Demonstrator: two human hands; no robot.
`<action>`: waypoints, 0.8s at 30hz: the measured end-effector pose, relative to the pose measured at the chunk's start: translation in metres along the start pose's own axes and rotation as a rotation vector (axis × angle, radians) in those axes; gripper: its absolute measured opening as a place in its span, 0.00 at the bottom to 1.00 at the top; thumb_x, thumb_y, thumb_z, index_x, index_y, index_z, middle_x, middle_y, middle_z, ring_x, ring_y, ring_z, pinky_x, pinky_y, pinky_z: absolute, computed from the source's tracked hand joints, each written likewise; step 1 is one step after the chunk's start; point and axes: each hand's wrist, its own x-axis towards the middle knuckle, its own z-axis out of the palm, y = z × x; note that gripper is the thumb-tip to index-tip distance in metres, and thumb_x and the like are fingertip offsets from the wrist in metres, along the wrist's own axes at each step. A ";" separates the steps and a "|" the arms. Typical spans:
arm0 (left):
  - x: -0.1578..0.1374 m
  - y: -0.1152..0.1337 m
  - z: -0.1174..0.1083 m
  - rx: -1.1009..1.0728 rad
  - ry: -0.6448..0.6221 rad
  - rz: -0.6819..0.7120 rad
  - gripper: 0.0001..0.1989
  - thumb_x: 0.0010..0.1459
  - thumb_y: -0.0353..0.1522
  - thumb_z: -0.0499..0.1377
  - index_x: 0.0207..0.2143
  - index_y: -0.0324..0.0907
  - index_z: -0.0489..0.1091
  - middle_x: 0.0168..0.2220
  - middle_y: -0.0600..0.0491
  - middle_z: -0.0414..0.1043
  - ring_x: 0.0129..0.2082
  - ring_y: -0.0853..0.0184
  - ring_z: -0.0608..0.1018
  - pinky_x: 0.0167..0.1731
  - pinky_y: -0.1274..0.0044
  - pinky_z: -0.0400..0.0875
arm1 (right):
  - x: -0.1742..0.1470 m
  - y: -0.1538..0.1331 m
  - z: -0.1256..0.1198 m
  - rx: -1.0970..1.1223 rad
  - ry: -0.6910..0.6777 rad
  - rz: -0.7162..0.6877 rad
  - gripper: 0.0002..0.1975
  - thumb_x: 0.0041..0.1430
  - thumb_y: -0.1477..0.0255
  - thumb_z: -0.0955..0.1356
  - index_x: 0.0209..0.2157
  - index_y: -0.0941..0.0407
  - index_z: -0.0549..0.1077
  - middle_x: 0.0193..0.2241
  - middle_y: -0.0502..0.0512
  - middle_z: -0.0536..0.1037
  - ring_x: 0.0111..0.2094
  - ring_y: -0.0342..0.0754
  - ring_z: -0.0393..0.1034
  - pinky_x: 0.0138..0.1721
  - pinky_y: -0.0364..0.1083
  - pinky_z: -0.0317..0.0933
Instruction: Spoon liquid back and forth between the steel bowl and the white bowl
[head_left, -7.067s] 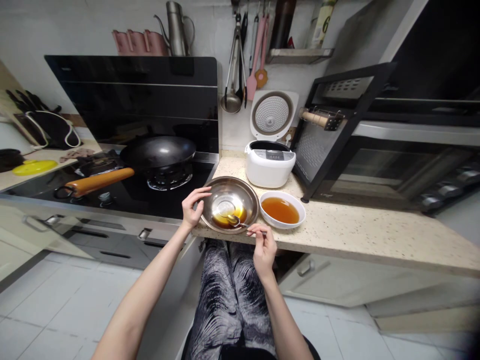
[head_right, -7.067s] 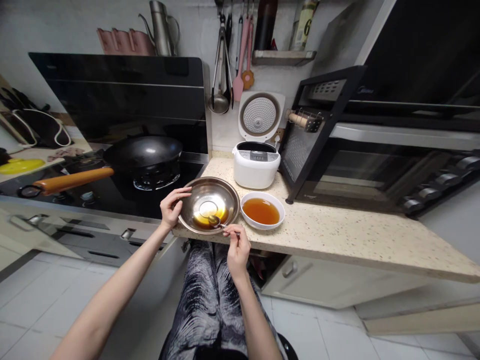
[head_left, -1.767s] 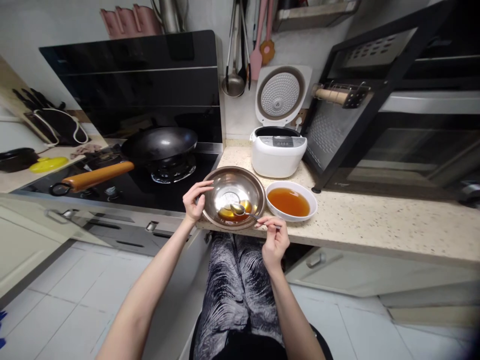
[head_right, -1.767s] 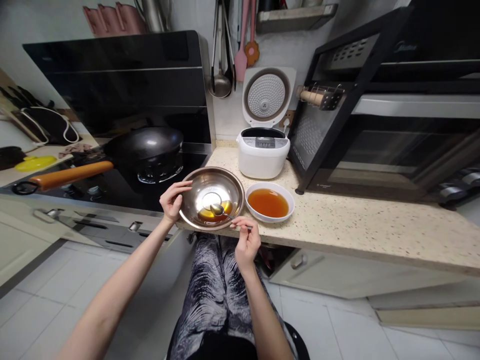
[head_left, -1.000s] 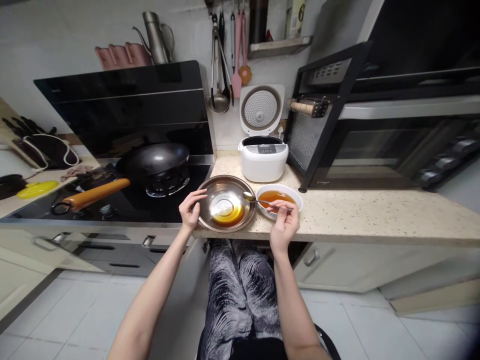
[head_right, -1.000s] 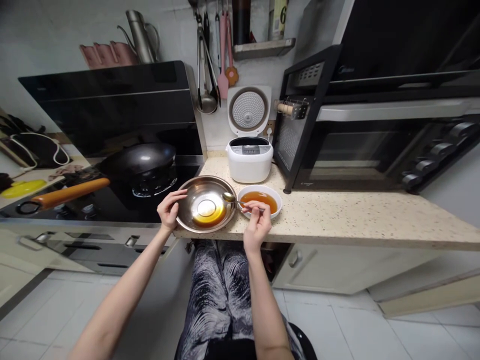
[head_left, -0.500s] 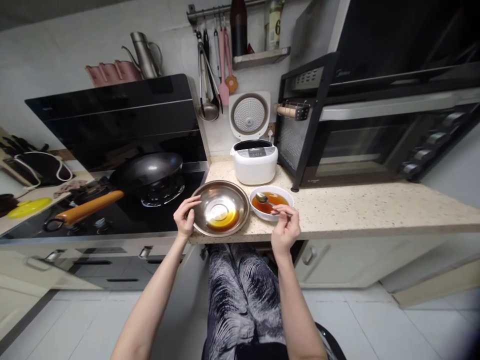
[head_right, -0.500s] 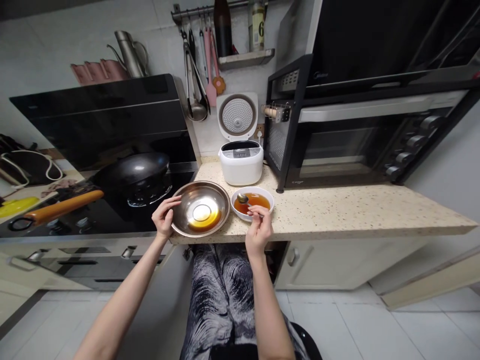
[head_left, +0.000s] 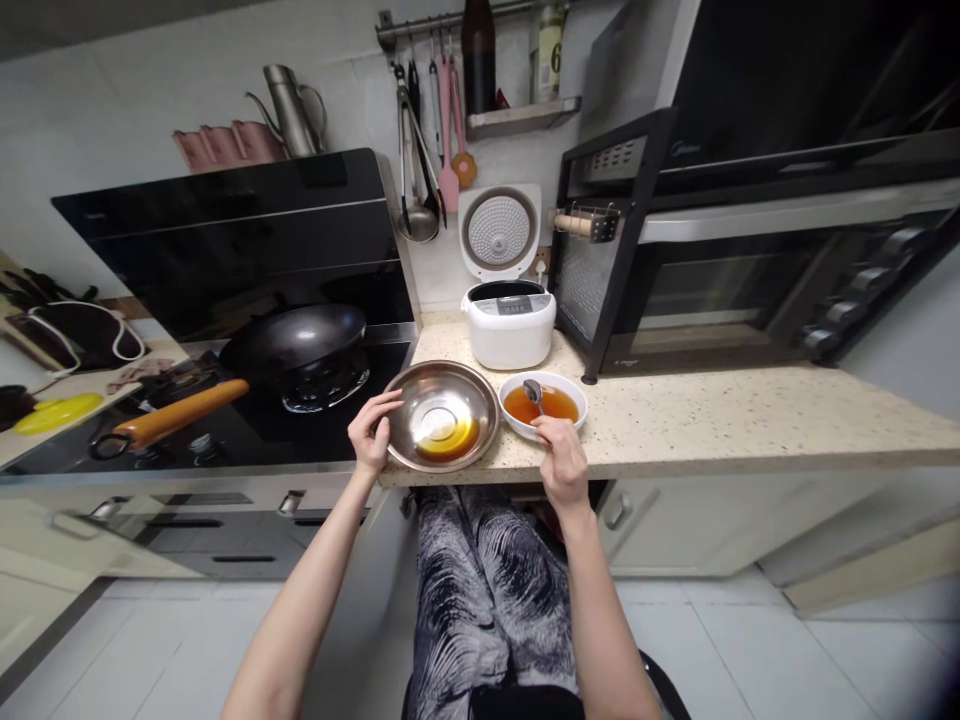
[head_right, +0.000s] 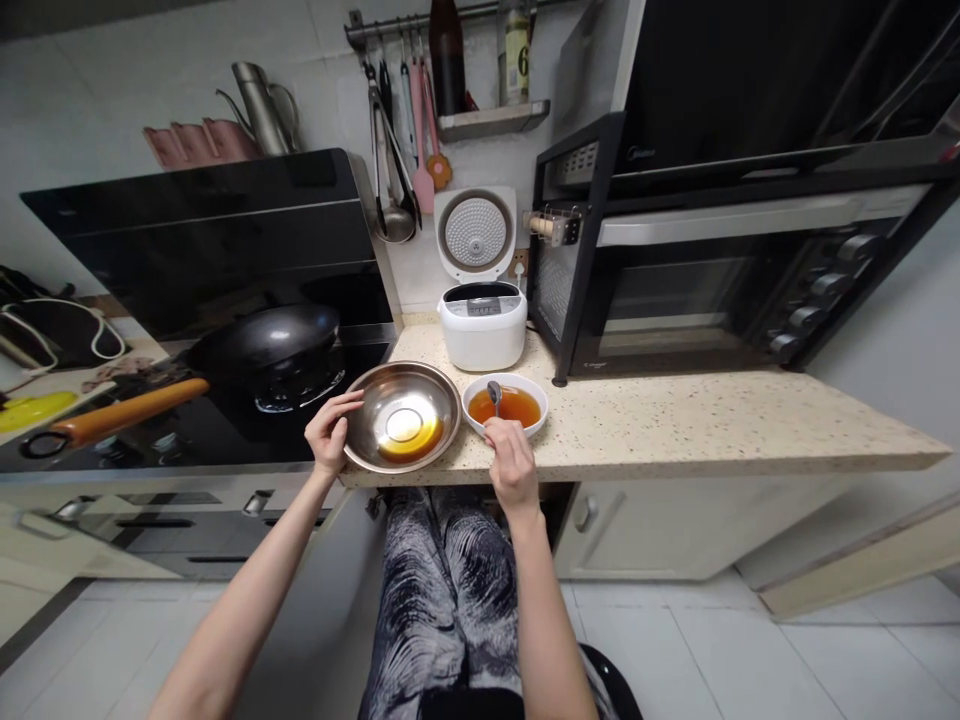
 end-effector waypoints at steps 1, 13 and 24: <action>0.000 0.000 0.000 -0.002 0.000 0.004 0.15 0.67 0.40 0.56 0.42 0.42 0.81 0.48 0.44 0.82 0.48 0.55 0.83 0.49 0.63 0.77 | 0.000 0.001 0.000 0.002 -0.006 0.005 0.14 0.67 0.81 0.61 0.45 0.53 0.75 0.37 0.58 0.81 0.40 0.52 0.76 0.42 0.56 0.71; 0.000 0.003 0.002 0.028 0.007 -0.028 0.21 0.68 0.46 0.54 0.40 0.42 0.81 0.47 0.43 0.82 0.47 0.55 0.83 0.48 0.62 0.77 | 0.009 -0.036 0.008 0.242 0.430 0.398 0.08 0.73 0.68 0.62 0.38 0.52 0.69 0.32 0.52 0.76 0.33 0.47 0.74 0.37 0.50 0.71; -0.001 0.000 0.002 0.016 -0.005 -0.022 0.19 0.68 0.44 0.54 0.41 0.43 0.80 0.48 0.44 0.82 0.47 0.55 0.83 0.49 0.61 0.77 | -0.004 -0.050 0.035 0.506 0.071 0.569 0.10 0.72 0.66 0.64 0.36 0.53 0.71 0.33 0.51 0.77 0.31 0.44 0.73 0.36 0.46 0.70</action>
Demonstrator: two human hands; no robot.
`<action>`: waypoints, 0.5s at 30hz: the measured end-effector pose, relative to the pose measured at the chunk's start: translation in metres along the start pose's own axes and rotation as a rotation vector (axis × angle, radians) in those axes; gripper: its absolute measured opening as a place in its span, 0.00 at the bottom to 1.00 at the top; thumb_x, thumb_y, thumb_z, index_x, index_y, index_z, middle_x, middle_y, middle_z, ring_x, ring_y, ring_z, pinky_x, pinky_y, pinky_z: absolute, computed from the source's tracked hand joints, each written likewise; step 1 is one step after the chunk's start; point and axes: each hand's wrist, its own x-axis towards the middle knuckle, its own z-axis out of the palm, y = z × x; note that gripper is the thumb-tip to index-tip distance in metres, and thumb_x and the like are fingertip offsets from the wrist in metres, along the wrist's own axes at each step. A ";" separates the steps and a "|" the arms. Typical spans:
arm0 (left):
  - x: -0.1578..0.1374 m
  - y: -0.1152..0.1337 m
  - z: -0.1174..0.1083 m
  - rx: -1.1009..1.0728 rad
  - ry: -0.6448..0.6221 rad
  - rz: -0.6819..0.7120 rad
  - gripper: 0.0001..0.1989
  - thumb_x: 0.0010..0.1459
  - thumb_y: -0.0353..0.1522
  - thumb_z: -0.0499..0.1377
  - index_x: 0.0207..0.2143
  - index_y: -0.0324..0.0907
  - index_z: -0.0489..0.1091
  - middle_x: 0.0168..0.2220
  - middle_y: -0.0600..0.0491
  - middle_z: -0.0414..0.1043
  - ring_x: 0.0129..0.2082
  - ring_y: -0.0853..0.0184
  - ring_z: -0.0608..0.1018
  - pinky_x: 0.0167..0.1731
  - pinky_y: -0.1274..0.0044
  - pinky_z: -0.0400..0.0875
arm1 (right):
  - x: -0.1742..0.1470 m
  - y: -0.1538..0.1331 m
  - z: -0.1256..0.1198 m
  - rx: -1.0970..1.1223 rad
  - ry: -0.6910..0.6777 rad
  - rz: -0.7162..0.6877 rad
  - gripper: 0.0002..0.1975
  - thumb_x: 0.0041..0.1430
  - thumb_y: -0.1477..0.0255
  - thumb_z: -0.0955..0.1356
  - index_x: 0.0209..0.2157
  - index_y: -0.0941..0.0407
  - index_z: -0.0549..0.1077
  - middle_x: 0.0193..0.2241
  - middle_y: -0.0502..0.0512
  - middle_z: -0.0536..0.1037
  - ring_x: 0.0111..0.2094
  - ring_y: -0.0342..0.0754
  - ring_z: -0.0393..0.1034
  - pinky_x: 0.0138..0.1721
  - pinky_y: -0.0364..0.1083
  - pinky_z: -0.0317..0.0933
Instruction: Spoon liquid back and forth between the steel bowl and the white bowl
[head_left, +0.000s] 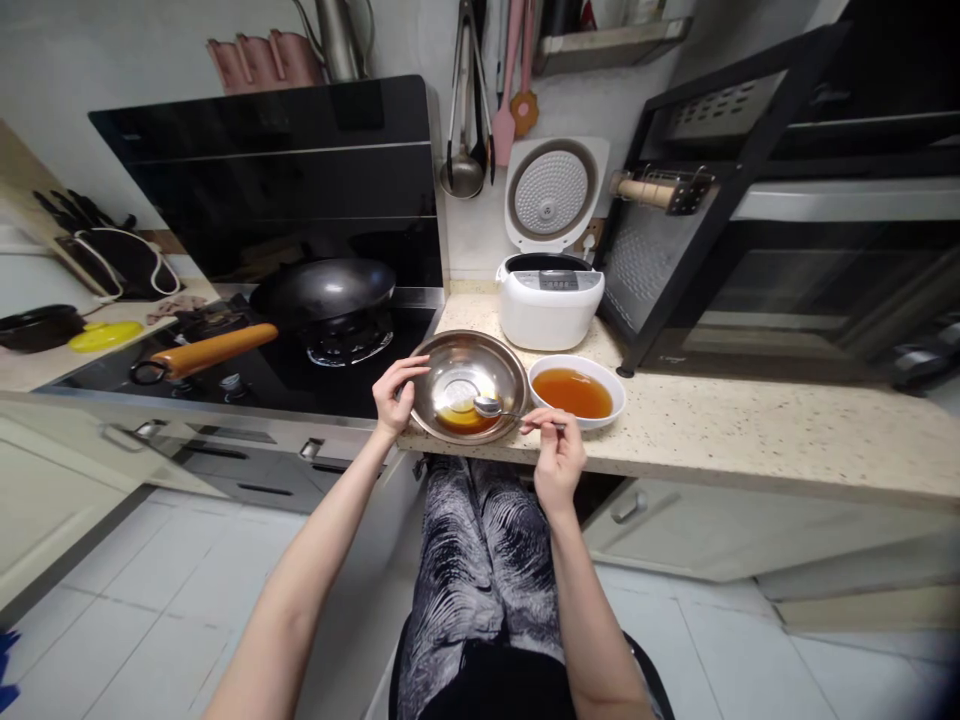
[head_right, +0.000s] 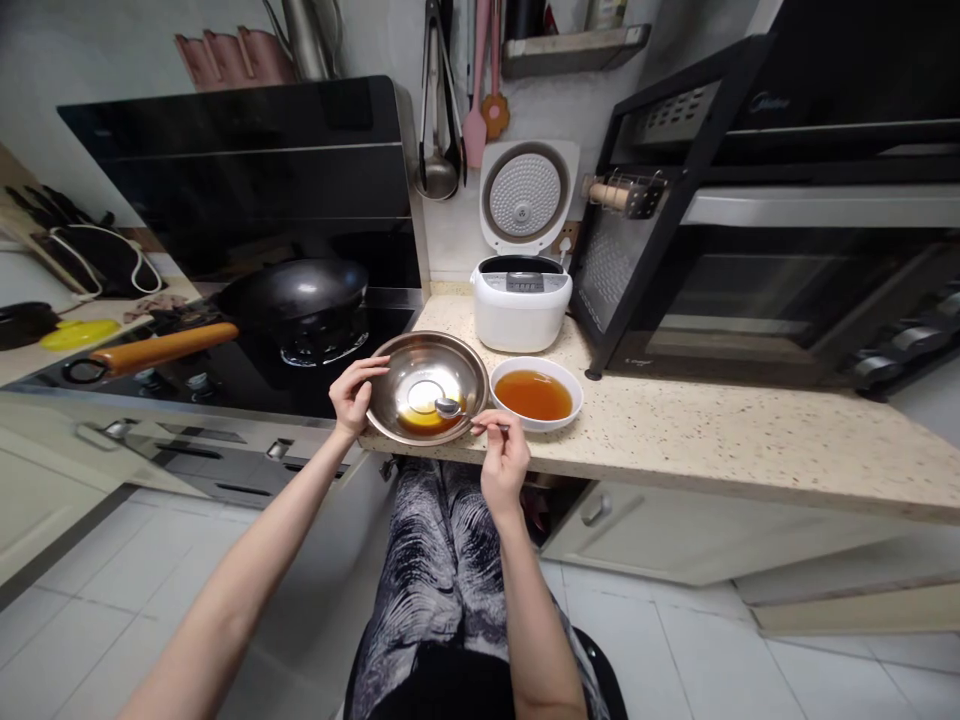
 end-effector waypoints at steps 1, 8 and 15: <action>0.000 0.000 0.000 -0.005 0.000 0.002 0.19 0.68 0.44 0.54 0.41 0.43 0.80 0.48 0.44 0.82 0.47 0.55 0.83 0.49 0.61 0.77 | -0.001 0.001 0.001 0.000 -0.021 0.014 0.10 0.72 0.66 0.64 0.36 0.53 0.72 0.33 0.51 0.77 0.31 0.44 0.73 0.36 0.46 0.70; 0.000 0.001 0.000 0.025 -0.007 -0.021 0.21 0.69 0.46 0.53 0.40 0.42 0.80 0.48 0.43 0.82 0.47 0.55 0.83 0.49 0.61 0.76 | -0.004 0.004 0.002 -0.030 -0.093 0.043 0.11 0.72 0.65 0.64 0.37 0.53 0.73 0.33 0.51 0.78 0.31 0.44 0.73 0.36 0.46 0.69; 0.002 0.003 0.000 0.019 -0.004 -0.007 0.20 0.69 0.45 0.54 0.40 0.42 0.80 0.47 0.43 0.82 0.47 0.55 0.83 0.48 0.61 0.77 | -0.005 0.007 -0.001 -0.030 -0.103 0.035 0.12 0.72 0.64 0.64 0.36 0.54 0.74 0.32 0.51 0.78 0.30 0.44 0.73 0.34 0.45 0.69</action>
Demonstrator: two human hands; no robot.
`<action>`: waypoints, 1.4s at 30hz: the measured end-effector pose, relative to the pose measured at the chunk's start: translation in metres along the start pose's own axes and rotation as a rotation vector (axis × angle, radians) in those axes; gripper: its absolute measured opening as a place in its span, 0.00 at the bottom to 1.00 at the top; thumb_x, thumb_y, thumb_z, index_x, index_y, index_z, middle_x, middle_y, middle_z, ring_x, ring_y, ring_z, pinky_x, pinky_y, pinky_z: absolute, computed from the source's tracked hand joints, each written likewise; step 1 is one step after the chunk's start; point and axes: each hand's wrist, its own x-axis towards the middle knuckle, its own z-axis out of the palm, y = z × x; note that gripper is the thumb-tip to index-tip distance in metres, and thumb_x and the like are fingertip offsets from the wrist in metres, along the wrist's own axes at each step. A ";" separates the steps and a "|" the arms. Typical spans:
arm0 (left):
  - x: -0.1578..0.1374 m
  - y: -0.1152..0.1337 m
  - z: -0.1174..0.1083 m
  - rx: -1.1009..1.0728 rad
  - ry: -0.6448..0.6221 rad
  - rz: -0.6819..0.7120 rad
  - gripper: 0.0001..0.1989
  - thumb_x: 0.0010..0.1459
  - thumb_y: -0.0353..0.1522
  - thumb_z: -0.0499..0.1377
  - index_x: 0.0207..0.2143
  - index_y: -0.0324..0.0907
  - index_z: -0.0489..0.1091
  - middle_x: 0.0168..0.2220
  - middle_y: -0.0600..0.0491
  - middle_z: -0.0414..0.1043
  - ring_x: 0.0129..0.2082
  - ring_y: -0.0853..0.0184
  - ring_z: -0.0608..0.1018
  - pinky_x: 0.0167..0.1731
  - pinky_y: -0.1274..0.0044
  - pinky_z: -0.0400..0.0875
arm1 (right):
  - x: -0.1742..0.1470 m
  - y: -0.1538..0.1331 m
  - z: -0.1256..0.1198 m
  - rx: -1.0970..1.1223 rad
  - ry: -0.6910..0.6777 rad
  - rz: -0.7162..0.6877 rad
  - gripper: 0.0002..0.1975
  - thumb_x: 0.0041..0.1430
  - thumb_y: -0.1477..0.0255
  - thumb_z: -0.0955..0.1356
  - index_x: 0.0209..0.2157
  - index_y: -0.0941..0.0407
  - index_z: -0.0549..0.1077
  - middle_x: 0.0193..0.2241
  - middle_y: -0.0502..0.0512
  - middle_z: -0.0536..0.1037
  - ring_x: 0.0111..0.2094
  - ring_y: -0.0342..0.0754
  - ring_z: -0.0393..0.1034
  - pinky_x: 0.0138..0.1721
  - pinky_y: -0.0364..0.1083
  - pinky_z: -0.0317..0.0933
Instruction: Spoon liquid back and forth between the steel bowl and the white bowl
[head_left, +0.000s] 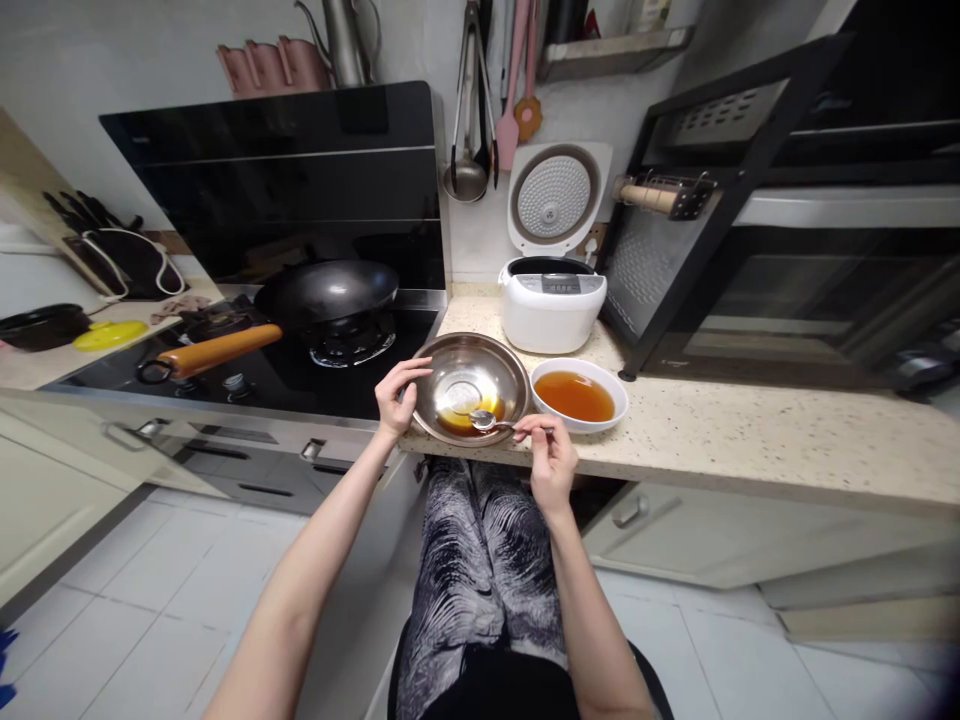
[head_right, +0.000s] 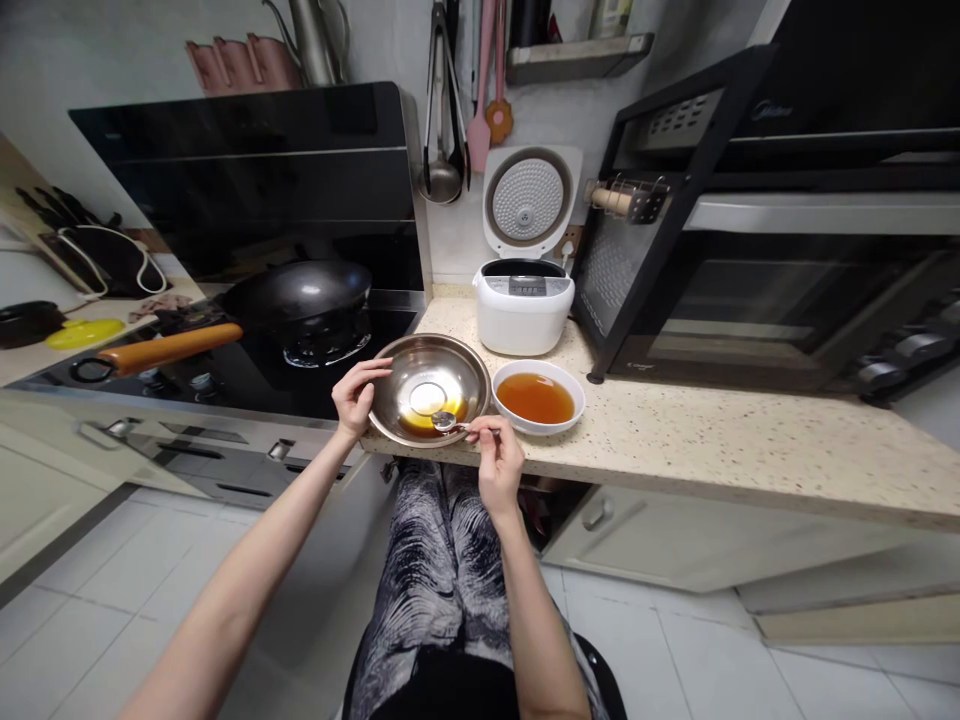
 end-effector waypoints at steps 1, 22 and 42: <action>0.000 0.000 0.000 0.001 0.001 0.000 0.20 0.69 0.45 0.54 0.40 0.42 0.80 0.47 0.43 0.82 0.47 0.55 0.83 0.48 0.61 0.77 | 0.000 0.000 0.000 0.001 0.001 -0.001 0.12 0.72 0.64 0.64 0.36 0.54 0.73 0.32 0.51 0.78 0.30 0.44 0.73 0.34 0.45 0.69; -0.001 -0.001 0.000 -0.029 0.007 0.013 0.19 0.69 0.44 0.55 0.41 0.42 0.81 0.48 0.44 0.82 0.48 0.55 0.83 0.49 0.62 0.77 | -0.002 0.011 0.002 0.145 0.018 0.118 0.13 0.71 0.62 0.65 0.35 0.53 0.72 0.32 0.51 0.78 0.29 0.44 0.72 0.34 0.44 0.68; 0.000 0.000 0.000 -0.061 0.001 0.027 0.17 0.69 0.42 0.55 0.42 0.42 0.81 0.48 0.44 0.82 0.47 0.55 0.83 0.48 0.62 0.77 | 0.000 0.008 0.005 0.153 0.133 0.070 0.13 0.71 0.60 0.65 0.35 0.54 0.71 0.32 0.51 0.77 0.29 0.44 0.72 0.34 0.45 0.69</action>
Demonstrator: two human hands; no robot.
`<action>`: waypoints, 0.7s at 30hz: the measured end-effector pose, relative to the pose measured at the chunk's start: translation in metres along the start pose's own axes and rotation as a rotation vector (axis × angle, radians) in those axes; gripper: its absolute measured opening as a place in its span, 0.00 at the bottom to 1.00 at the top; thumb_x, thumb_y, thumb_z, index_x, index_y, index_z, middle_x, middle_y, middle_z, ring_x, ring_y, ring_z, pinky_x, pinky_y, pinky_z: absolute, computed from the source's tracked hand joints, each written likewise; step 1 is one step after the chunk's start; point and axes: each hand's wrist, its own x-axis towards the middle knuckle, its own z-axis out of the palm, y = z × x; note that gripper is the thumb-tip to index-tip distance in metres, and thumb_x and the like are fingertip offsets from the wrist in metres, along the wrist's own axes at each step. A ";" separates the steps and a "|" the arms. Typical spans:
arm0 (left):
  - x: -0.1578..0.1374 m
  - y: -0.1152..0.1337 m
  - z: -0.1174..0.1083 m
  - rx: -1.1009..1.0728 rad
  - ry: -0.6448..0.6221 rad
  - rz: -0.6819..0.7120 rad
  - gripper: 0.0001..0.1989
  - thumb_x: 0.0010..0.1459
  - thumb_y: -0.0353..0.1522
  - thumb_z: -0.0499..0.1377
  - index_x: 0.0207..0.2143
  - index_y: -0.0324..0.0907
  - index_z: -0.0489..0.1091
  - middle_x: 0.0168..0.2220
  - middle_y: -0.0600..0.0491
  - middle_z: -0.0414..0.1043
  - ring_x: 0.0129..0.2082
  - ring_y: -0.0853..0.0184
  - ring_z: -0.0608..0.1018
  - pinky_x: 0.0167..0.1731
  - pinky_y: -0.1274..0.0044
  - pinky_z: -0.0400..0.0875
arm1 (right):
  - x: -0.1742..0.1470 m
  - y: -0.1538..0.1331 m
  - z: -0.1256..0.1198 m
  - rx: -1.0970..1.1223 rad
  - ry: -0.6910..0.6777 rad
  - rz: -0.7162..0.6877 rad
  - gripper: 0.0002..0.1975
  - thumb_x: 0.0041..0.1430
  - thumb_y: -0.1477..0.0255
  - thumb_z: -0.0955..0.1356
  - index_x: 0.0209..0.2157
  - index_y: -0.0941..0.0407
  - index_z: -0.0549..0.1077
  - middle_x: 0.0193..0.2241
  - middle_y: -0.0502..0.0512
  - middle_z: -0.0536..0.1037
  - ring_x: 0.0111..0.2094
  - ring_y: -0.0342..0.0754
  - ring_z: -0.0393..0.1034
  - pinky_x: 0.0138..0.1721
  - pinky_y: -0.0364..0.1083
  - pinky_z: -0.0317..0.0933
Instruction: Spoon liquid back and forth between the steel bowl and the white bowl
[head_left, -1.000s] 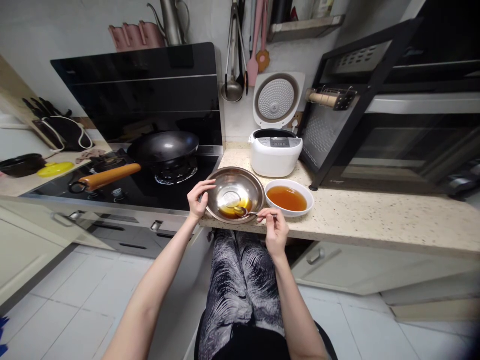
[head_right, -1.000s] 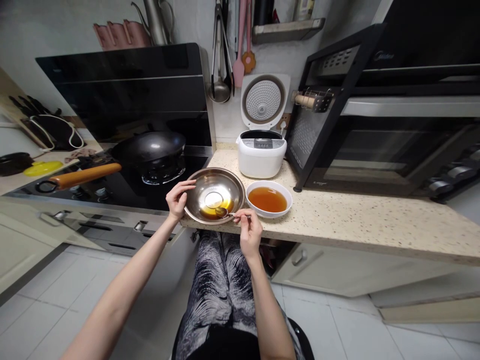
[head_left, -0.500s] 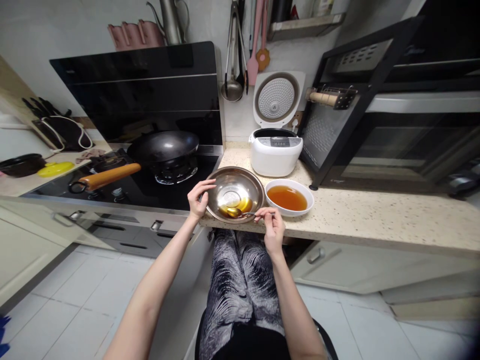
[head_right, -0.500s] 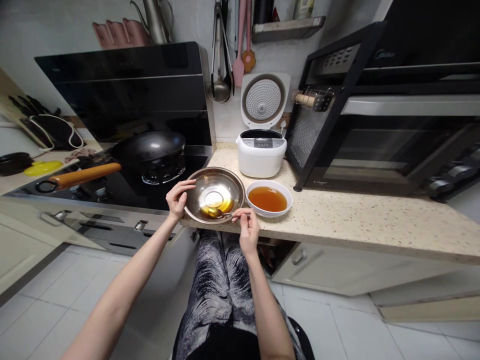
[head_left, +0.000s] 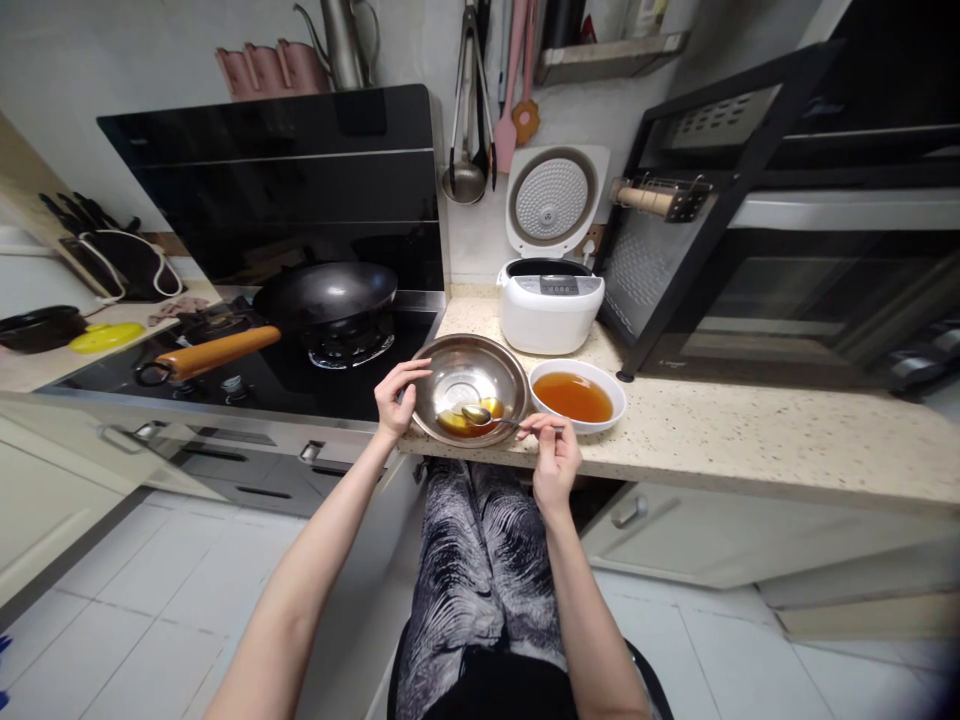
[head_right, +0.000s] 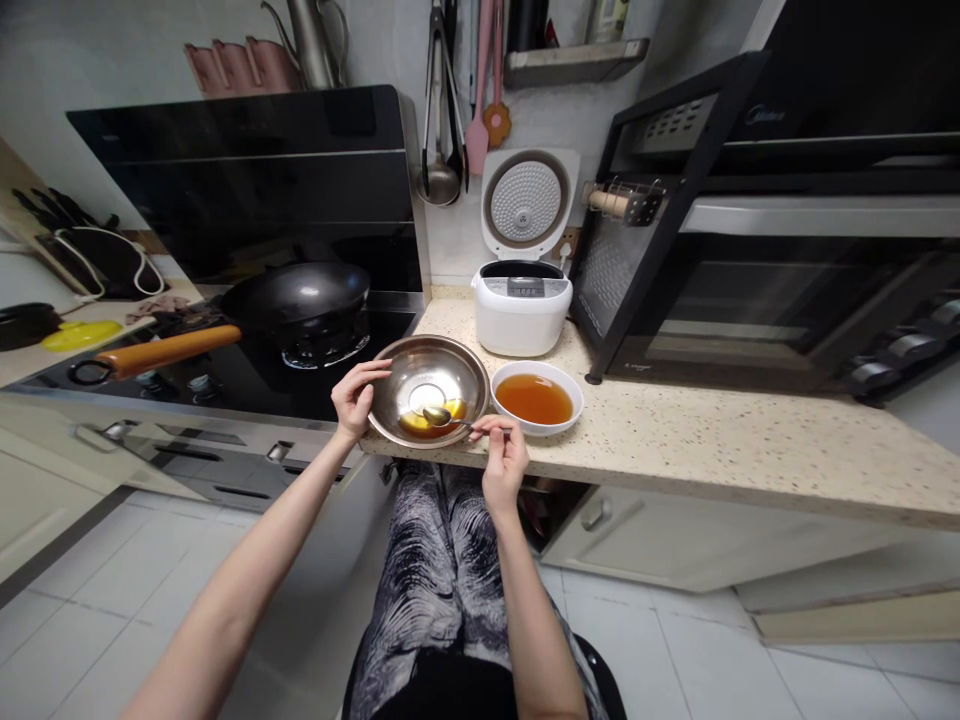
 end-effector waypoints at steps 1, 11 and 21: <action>0.000 0.000 0.000 0.003 0.000 -0.002 0.17 0.69 0.42 0.55 0.42 0.42 0.81 0.48 0.44 0.82 0.47 0.55 0.83 0.48 0.62 0.77 | 0.001 -0.001 0.000 -0.006 0.009 -0.006 0.13 0.71 0.61 0.65 0.35 0.54 0.71 0.32 0.51 0.77 0.29 0.44 0.72 0.34 0.45 0.69; 0.001 -0.001 0.000 -0.018 -0.013 -0.025 0.16 0.68 0.41 0.55 0.42 0.43 0.81 0.49 0.44 0.81 0.48 0.55 0.82 0.48 0.62 0.77 | 0.006 -0.014 -0.003 -0.025 0.096 -0.091 0.11 0.71 0.63 0.65 0.35 0.54 0.71 0.32 0.51 0.77 0.30 0.43 0.73 0.34 0.45 0.70; 0.001 -0.002 0.000 0.011 -0.023 -0.040 0.18 0.69 0.42 0.54 0.42 0.42 0.81 0.49 0.44 0.82 0.48 0.55 0.82 0.49 0.62 0.76 | 0.010 -0.020 -0.005 -0.107 0.167 -0.140 0.12 0.71 0.63 0.65 0.35 0.54 0.70 0.32 0.51 0.77 0.30 0.44 0.73 0.34 0.46 0.71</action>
